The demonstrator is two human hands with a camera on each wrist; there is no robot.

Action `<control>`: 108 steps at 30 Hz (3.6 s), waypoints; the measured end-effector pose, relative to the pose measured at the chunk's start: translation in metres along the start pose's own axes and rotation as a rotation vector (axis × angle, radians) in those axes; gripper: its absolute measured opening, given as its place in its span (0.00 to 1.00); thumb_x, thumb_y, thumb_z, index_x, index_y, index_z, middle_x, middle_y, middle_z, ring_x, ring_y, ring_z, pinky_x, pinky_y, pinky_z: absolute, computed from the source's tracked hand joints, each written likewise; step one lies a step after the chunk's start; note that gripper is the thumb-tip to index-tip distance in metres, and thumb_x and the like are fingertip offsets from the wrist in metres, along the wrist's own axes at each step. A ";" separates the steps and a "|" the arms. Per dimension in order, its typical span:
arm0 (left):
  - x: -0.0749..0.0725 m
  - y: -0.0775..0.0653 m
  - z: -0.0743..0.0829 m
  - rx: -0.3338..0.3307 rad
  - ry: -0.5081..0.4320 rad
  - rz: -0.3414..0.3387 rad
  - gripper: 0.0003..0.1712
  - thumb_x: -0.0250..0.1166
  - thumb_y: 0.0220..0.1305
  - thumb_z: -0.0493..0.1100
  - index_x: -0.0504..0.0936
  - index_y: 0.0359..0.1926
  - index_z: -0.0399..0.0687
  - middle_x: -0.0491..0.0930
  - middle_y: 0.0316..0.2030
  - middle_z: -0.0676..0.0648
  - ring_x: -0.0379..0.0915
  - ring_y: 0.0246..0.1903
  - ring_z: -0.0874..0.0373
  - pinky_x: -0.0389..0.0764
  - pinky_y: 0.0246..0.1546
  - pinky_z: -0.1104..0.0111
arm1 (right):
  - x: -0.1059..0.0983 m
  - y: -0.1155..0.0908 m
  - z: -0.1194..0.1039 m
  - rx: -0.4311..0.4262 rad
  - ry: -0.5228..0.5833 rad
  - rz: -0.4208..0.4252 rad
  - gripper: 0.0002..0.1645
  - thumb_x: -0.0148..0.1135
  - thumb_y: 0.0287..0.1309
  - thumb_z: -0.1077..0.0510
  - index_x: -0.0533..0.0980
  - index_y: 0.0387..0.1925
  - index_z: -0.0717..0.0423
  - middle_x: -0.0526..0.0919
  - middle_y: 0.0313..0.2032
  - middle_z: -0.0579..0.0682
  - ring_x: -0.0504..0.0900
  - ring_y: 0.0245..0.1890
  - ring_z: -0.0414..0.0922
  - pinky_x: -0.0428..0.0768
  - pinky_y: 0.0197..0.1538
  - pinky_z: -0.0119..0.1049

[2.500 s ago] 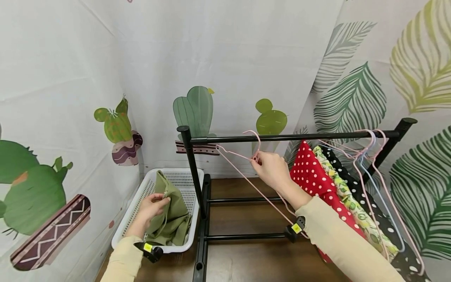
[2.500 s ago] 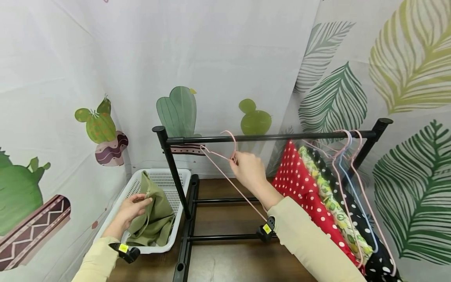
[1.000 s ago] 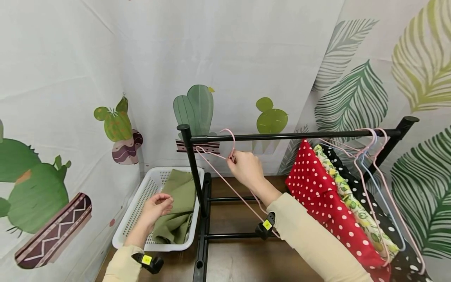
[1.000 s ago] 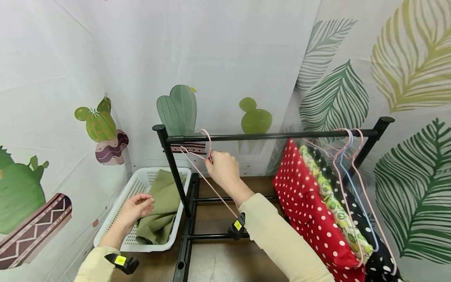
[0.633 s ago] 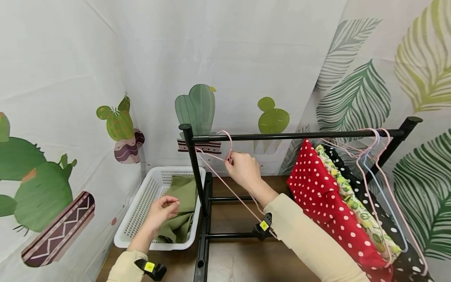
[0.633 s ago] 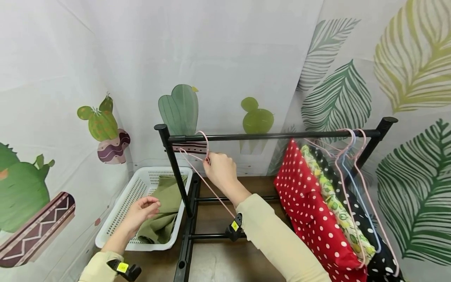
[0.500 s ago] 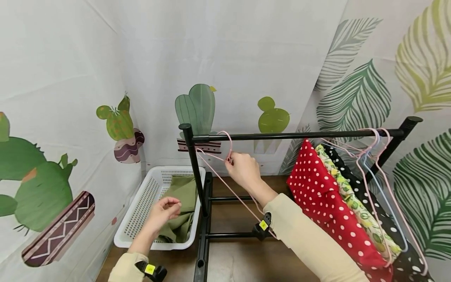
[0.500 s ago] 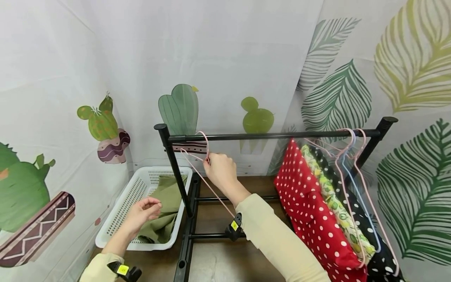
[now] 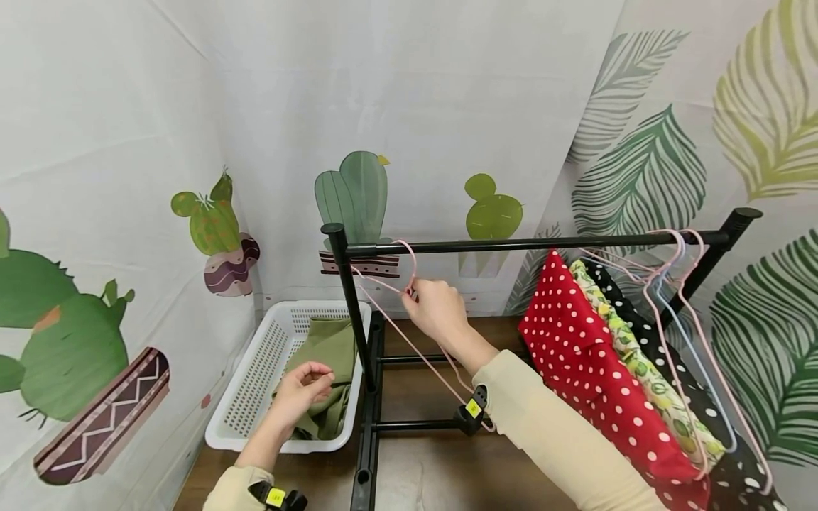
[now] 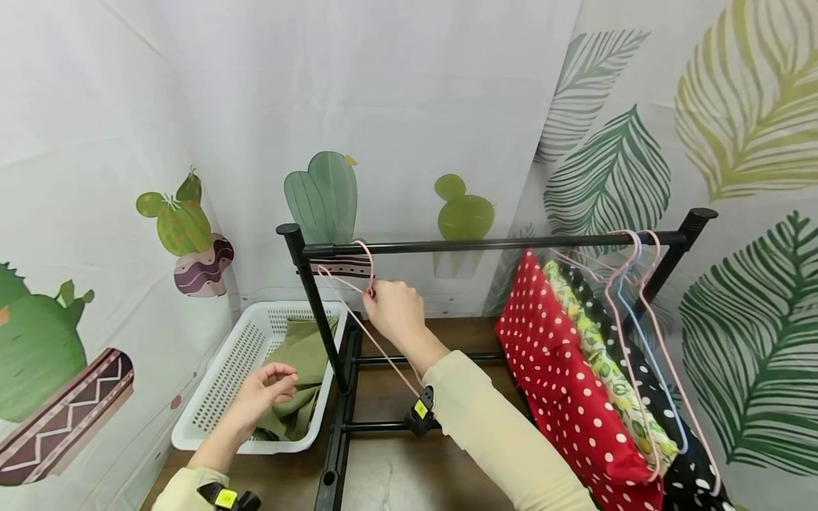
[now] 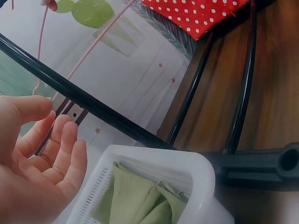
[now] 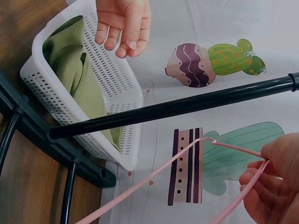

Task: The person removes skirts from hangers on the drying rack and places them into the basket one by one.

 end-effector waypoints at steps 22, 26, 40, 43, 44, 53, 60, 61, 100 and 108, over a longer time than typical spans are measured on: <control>0.020 -0.017 -0.011 -0.005 -0.058 -0.048 0.14 0.63 0.57 0.36 0.74 0.42 0.32 0.77 0.32 0.44 0.75 0.29 0.57 0.80 0.34 0.65 | 0.003 -0.001 0.000 -0.029 -0.020 -0.021 0.11 0.58 0.57 0.45 0.79 0.26 0.44 0.76 0.17 0.41 0.72 0.15 0.43 0.64 0.14 0.35; 0.025 -0.018 -0.014 0.008 -0.059 -0.059 0.13 0.63 0.57 0.36 0.74 0.41 0.32 0.77 0.31 0.45 0.76 0.29 0.56 0.80 0.35 0.64 | 0.004 0.000 0.000 -0.033 -0.023 -0.042 0.12 0.58 0.57 0.43 0.80 0.28 0.44 0.77 0.17 0.41 0.72 0.15 0.43 0.65 0.14 0.34; 0.038 -0.021 -0.024 0.032 -0.036 -0.060 0.11 0.64 0.56 0.35 0.75 0.39 0.32 0.76 0.28 0.46 0.75 0.26 0.58 0.80 0.30 0.65 | -0.002 -0.001 0.005 -0.019 -0.022 -0.138 0.12 0.55 0.60 0.44 0.79 0.32 0.43 0.77 0.18 0.42 0.71 0.15 0.43 0.64 0.14 0.35; 0.041 -0.021 -0.027 0.032 -0.024 -0.072 0.13 0.64 0.55 0.36 0.75 0.39 0.32 0.76 0.29 0.44 0.76 0.27 0.55 0.80 0.30 0.66 | -0.003 -0.002 0.007 -0.019 -0.017 -0.145 0.12 0.54 0.61 0.44 0.79 0.32 0.43 0.77 0.18 0.42 0.70 0.14 0.42 0.63 0.15 0.35; 0.041 -0.021 -0.028 0.033 -0.021 -0.074 0.14 0.65 0.55 0.37 0.75 0.39 0.31 0.77 0.29 0.44 0.76 0.27 0.55 0.80 0.30 0.66 | -0.004 -0.002 0.007 -0.021 -0.018 -0.143 0.12 0.53 0.61 0.44 0.79 0.32 0.43 0.77 0.19 0.42 0.70 0.14 0.42 0.63 0.15 0.35; 0.046 -0.021 -0.028 0.026 -0.020 -0.079 0.12 0.64 0.56 0.36 0.75 0.39 0.33 0.77 0.31 0.44 0.77 0.28 0.53 0.80 0.32 0.65 | -0.004 -0.005 0.010 -0.069 -0.027 -0.102 0.10 0.55 0.60 0.48 0.80 0.32 0.45 0.82 0.22 0.42 0.75 0.16 0.43 0.69 0.17 0.37; 0.048 -0.021 -0.028 -0.001 -0.011 -0.085 0.08 0.62 0.57 0.34 0.76 0.38 0.35 0.76 0.31 0.45 0.76 0.30 0.51 0.80 0.33 0.62 | -0.005 -0.006 0.009 -0.095 -0.008 -0.090 0.10 0.54 0.61 0.50 0.80 0.32 0.46 0.81 0.21 0.42 0.73 0.16 0.42 0.68 0.16 0.36; 0.048 -0.020 -0.028 -0.001 -0.012 -0.087 0.08 0.62 0.57 0.34 0.75 0.38 0.35 0.76 0.31 0.45 0.76 0.30 0.50 0.80 0.33 0.61 | -0.006 -0.007 0.010 -0.096 -0.006 -0.088 0.10 0.54 0.61 0.50 0.80 0.32 0.46 0.81 0.21 0.42 0.73 0.16 0.41 0.68 0.16 0.36; 0.047 -0.020 -0.024 0.046 -0.007 -0.090 0.12 0.63 0.57 0.35 0.75 0.40 0.29 0.77 0.28 0.46 0.75 0.26 0.59 0.77 0.27 0.73 | -0.070 -0.065 0.097 -0.182 -0.062 0.042 0.08 0.65 0.52 0.53 0.80 0.35 0.48 0.79 0.27 0.43 0.74 0.23 0.38 0.70 0.21 0.30; 0.044 -0.019 -0.020 0.056 0.008 -0.059 0.11 0.65 0.55 0.35 0.77 0.39 0.33 0.77 0.28 0.46 0.74 0.26 0.61 0.76 0.27 0.73 | -0.082 -0.072 0.117 -0.135 -0.087 0.064 0.09 0.64 0.52 0.53 0.79 0.36 0.50 0.80 0.31 0.46 0.78 0.28 0.44 0.77 0.28 0.40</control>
Point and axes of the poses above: each hand's wrist, its own y-axis towards the middle knuckle, its own x-axis out of the palm, z = x × y, the point moved 3 cm from there along y, towards the middle knuckle
